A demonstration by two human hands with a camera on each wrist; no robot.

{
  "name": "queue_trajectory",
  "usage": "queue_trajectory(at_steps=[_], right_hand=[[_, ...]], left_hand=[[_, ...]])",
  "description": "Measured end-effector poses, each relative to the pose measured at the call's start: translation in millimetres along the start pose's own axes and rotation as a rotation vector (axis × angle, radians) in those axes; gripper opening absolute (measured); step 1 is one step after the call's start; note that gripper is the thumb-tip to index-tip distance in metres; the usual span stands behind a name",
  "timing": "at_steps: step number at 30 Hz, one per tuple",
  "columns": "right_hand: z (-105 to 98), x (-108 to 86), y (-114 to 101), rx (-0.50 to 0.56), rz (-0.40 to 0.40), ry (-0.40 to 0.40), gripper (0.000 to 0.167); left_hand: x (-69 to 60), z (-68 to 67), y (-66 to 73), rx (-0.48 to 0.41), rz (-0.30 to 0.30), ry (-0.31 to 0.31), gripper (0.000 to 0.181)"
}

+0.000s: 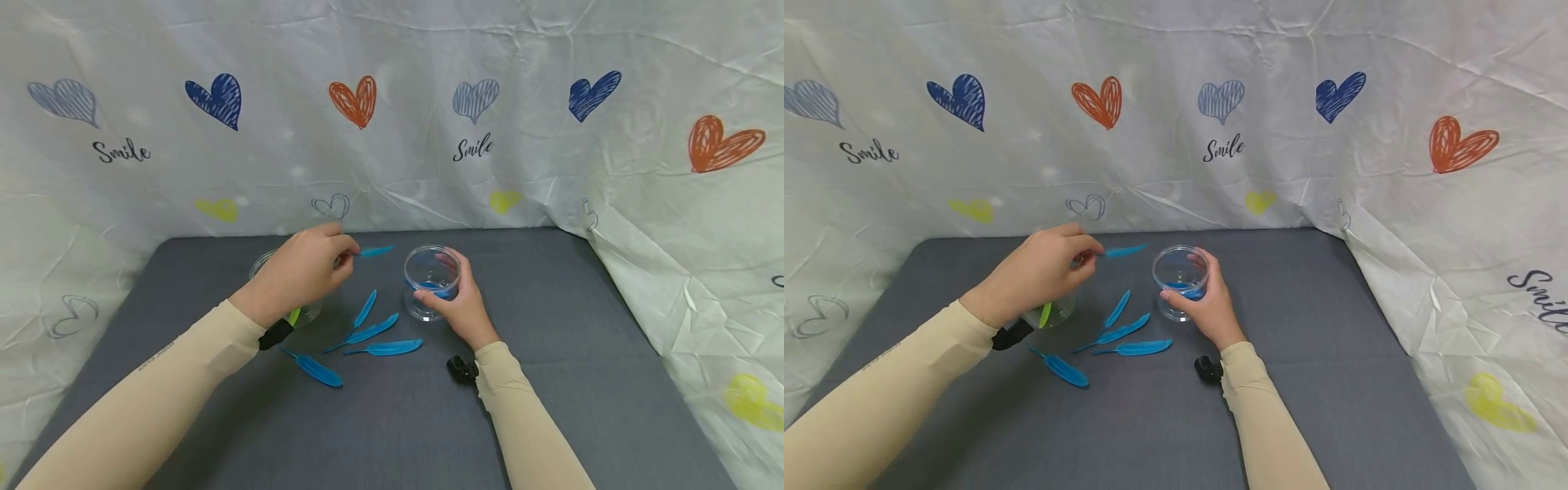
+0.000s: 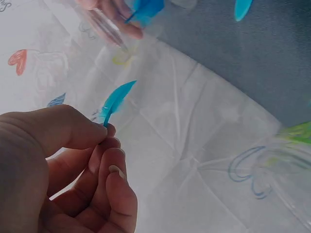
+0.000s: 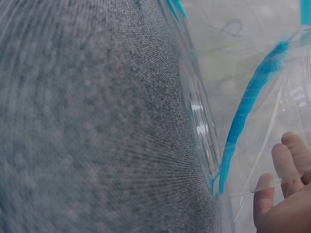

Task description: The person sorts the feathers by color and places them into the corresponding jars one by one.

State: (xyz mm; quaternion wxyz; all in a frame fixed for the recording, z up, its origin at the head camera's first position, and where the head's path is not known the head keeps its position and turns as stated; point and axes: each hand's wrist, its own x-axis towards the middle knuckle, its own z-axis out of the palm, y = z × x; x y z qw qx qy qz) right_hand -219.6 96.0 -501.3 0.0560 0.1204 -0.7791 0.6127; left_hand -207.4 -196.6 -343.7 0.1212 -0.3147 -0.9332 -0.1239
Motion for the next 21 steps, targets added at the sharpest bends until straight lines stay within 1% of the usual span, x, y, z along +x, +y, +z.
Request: queue_trajectory(at_steps=[4,9,15,21], right_hand=[[0.2,0.5,0.3,0.000,0.002,0.002,0.096],[1.7,1.7,1.0,-0.001,0.004,-0.001,0.096],[3.4,2.5,1.1,0.003,-0.005,-0.003,0.096],[1.0,2.6,1.6,0.012,-0.008,-0.005,0.095]], left_hand=[[3.4,-3.8,6.3,-0.007,0.009,-0.001,0.020],[6.7,-4.3,15.8,-0.016,0.044,-0.007,0.018],[15.1,2.0,26.2,0.008,0.108,-0.018,0.017],[30.9,11.7,37.5,0.050,0.179,-0.047,0.019]])
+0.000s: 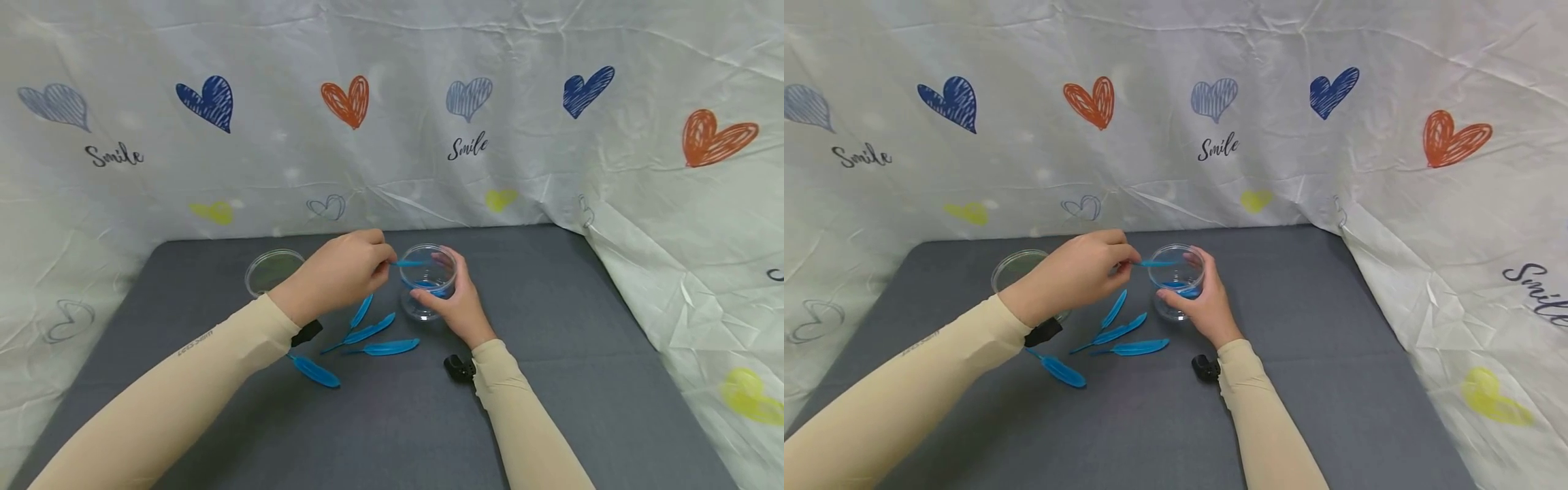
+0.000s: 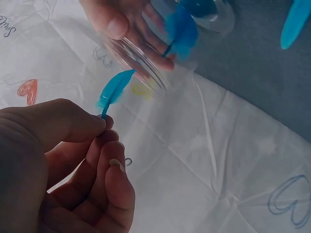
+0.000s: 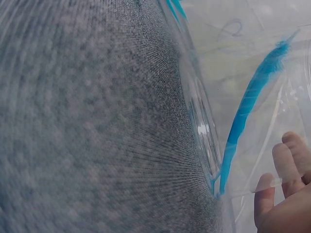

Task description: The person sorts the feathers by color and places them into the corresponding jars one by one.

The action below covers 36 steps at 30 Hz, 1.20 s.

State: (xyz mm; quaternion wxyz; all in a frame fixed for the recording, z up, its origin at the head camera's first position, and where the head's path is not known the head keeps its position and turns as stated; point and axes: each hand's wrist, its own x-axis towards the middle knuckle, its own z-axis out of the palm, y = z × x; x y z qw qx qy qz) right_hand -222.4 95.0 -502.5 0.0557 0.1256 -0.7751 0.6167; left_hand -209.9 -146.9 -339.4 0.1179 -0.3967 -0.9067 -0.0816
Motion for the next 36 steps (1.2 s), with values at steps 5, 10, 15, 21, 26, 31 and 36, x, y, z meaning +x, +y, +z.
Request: queue_trajectory(at_steps=[5,10,15,21,26,31,36], right_hand=[[0.0,-0.5,0.3,0.002,0.010,0.003,0.095],[-0.2,-0.9,-0.5,-0.005,0.015,-0.002,0.095],[-0.8,0.3,-1.6,0.001,0.011,-0.004,0.095],[-1.8,0.4,0.6,-0.003,0.009,-0.001,0.095],[-0.5,-0.5,0.2,-0.007,0.002,0.002,0.095],[0.3,-1.3,0.6,0.007,0.002,0.007,0.095],[1.6,-3.6,1.4,-0.006,0.002,0.011,0.095]], left_hand=[[11.8,6.4,2.7,0.012,0.006,-0.030,0.017],[19.9,14.0,2.5,0.006,0.010,-0.060,0.018],[25.0,20.0,2.2,-0.002,0.005,-0.074,0.020],[29.2,26.4,3.1,-0.007,0.000,-0.104,0.019],[28.3,29.8,3.0,0.005,0.006,-0.102,0.017],[29.6,34.7,4.2,0.012,0.031,-0.086,0.017],[27.3,39.1,3.5,0.022,0.031,-0.081,0.018]])
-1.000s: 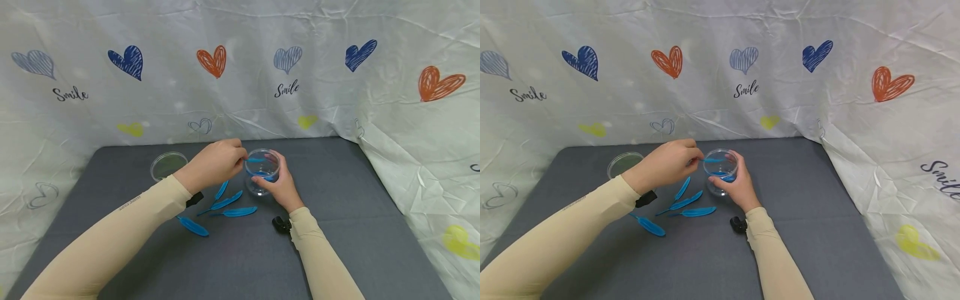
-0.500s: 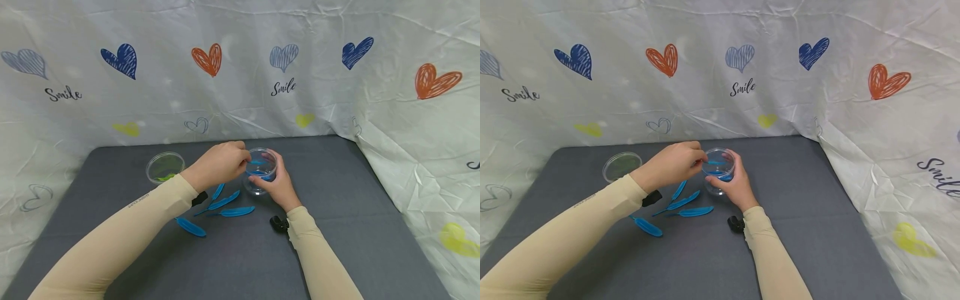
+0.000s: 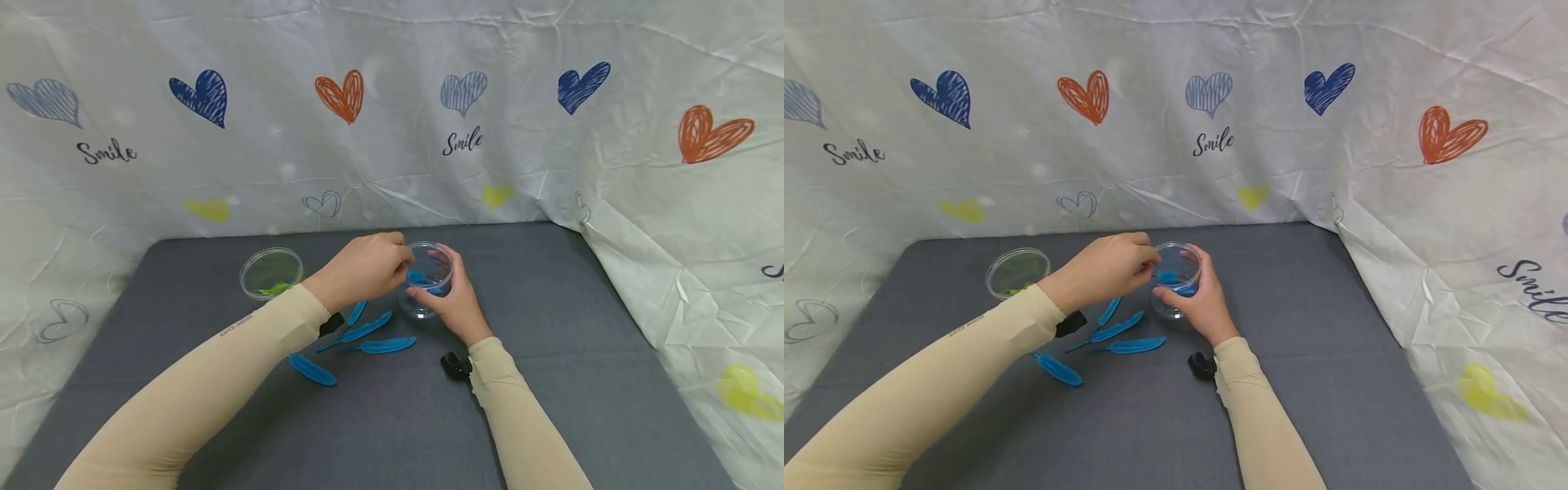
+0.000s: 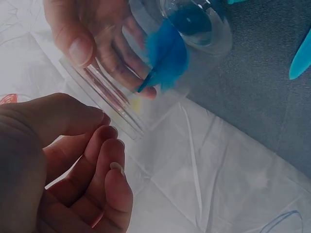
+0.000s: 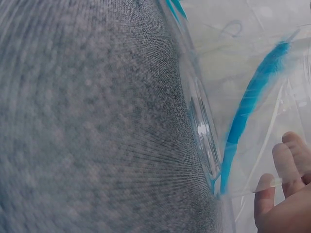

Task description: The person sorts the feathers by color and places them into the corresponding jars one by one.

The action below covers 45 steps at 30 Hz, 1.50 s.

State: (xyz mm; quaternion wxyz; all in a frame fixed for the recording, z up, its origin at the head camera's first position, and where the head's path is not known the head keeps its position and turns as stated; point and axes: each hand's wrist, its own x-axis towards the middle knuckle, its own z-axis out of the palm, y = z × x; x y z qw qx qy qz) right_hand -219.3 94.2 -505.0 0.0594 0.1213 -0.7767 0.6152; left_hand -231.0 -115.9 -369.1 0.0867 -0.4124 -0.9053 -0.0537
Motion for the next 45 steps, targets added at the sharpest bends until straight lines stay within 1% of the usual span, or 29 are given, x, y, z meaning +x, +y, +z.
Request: queue_trajectory(at_steps=[3,8,12,17,23,28,33,37,42,45], right_hand=[[3.2,-1.9,0.3,-0.012,-0.007,-0.001,0.095],[5.9,-5.3,0.4,0.001,-0.018,0.008,0.094],[7.2,-8.3,1.2,0.017,-0.028,0.015,0.093],[9.2,-10.6,4.2,0.004,-0.034,0.024,0.092],[10.7,-9.9,4.7,-0.001,-0.031,0.026,0.092],[11.2,-8.9,2.9,-0.001,-0.028,0.035,0.093],[10.4,-6.5,1.2,0.009,-0.018,0.032,0.096],[9.6,-3.5,-1.8,0.029,-0.012,0.029,0.098],[9.6,-2.3,-6.3,0.011,0.002,0.022,0.095],[7.7,-2.0,-6.0,0.005,-0.008,0.017,0.095]], left_hand=[[-6.8,1.0,-2.7,0.003,-0.008,0.006,0.019],[-22.8,-0.4,-7.4,-0.013,-0.018,0.039,0.022],[-41.6,-1.2,-10.8,-0.045,-0.043,0.059,0.023],[-67.9,0.8,-17.0,-0.101,-0.080,0.062,0.022],[-95.1,3.7,-25.8,-0.186,-0.126,0.042,0.022],[-118.5,5.8,-30.2,-0.222,-0.163,0.013,0.024],[-143.2,5.9,-36.0,-0.264,-0.221,-0.003,0.024],[-161.6,4.4,-42.3,-0.274,-0.250,-0.005,0.022],[-186.5,2.4,-49.2,-0.265,-0.284,-0.039,0.022],[-200.4,3.7,-54.4,-0.252,-0.306,-0.054,0.023]])
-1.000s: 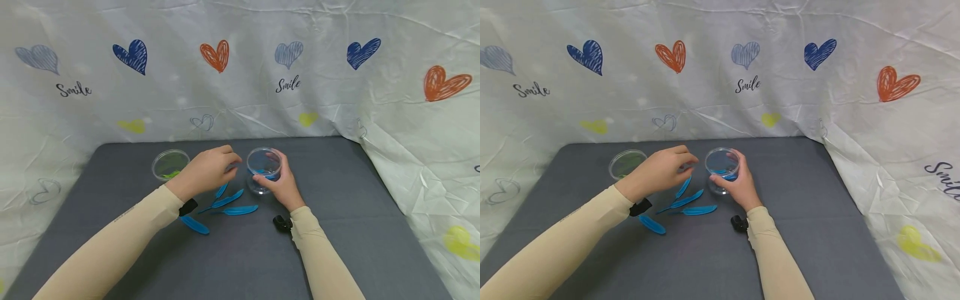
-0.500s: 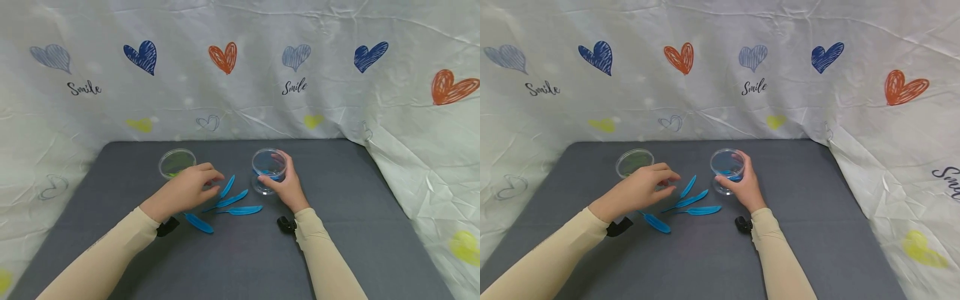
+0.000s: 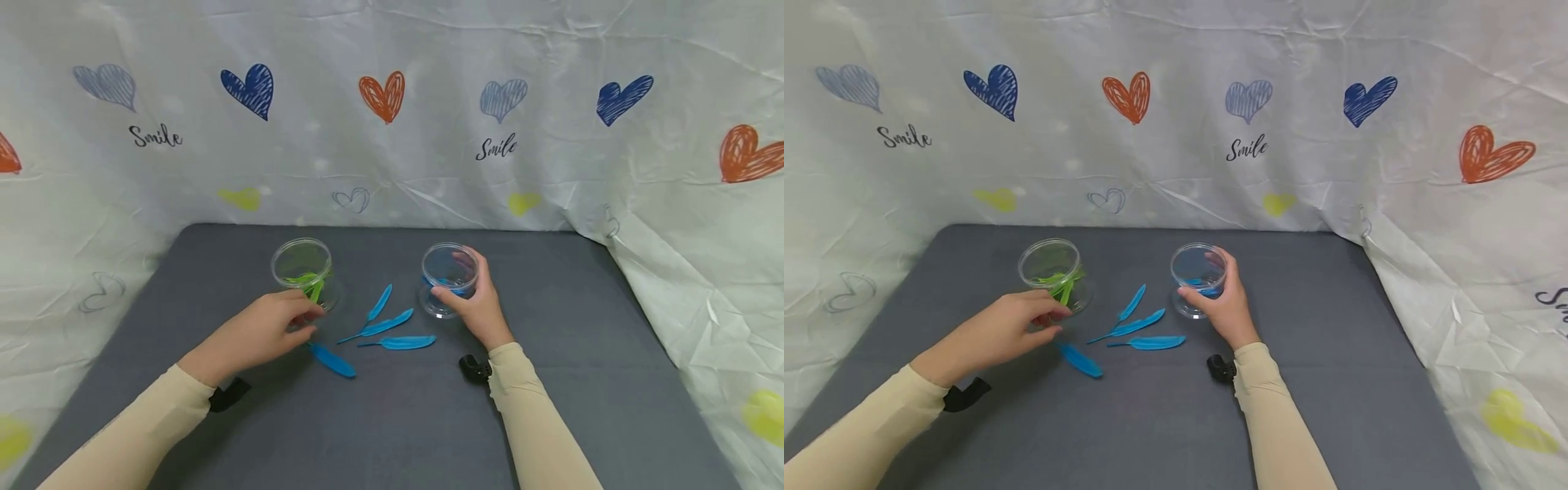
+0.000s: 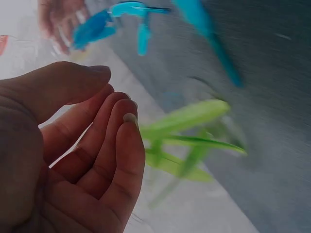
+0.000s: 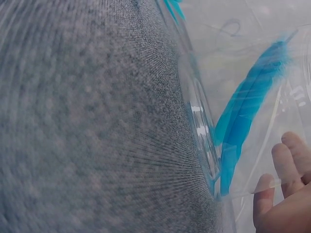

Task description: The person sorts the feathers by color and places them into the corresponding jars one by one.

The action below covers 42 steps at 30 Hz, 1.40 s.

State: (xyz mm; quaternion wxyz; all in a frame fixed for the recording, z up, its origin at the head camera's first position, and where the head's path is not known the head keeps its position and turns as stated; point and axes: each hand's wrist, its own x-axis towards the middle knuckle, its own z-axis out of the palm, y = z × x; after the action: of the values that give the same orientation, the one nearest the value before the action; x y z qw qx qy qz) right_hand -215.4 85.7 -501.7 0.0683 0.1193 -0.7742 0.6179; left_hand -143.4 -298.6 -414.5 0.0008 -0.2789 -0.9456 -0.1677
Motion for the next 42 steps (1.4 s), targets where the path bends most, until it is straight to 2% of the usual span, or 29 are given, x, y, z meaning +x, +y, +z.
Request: queue_trajectory(at_steps=[6,11,21,34,39,42], right_hand=[[-6.5,-1.2,3.0,-0.013,-0.022,0.009,0.092],[-8.4,-2.6,5.2,-0.029,-0.039,0.023,0.090],[-4.7,-2.3,6.0,-0.037,-0.041,0.014,0.091],[-2.0,-0.1,5.5,-0.021,-0.026,0.008,0.095],[-1.7,0.1,3.9,-0.024,-0.019,0.001,0.096],[-1.8,-2.8,-7.5,-0.016,-0.009,-0.005,0.093]], left_hand=[[-13.9,11.3,-20.3,0.052,-0.032,-0.025,0.029],[-16.6,21.1,-29.0,0.072,-0.045,-0.068,0.030],[-18.3,31.8,-34.4,0.080,-0.050,-0.068,0.026],[-16.0,37.2,-42.5,0.071,-0.012,-0.043,0.016],[-14.0,37.3,-44.3,0.061,-0.018,-0.068,0.014],[-13.4,37.2,-45.2,0.057,-0.022,-0.081,0.014]])
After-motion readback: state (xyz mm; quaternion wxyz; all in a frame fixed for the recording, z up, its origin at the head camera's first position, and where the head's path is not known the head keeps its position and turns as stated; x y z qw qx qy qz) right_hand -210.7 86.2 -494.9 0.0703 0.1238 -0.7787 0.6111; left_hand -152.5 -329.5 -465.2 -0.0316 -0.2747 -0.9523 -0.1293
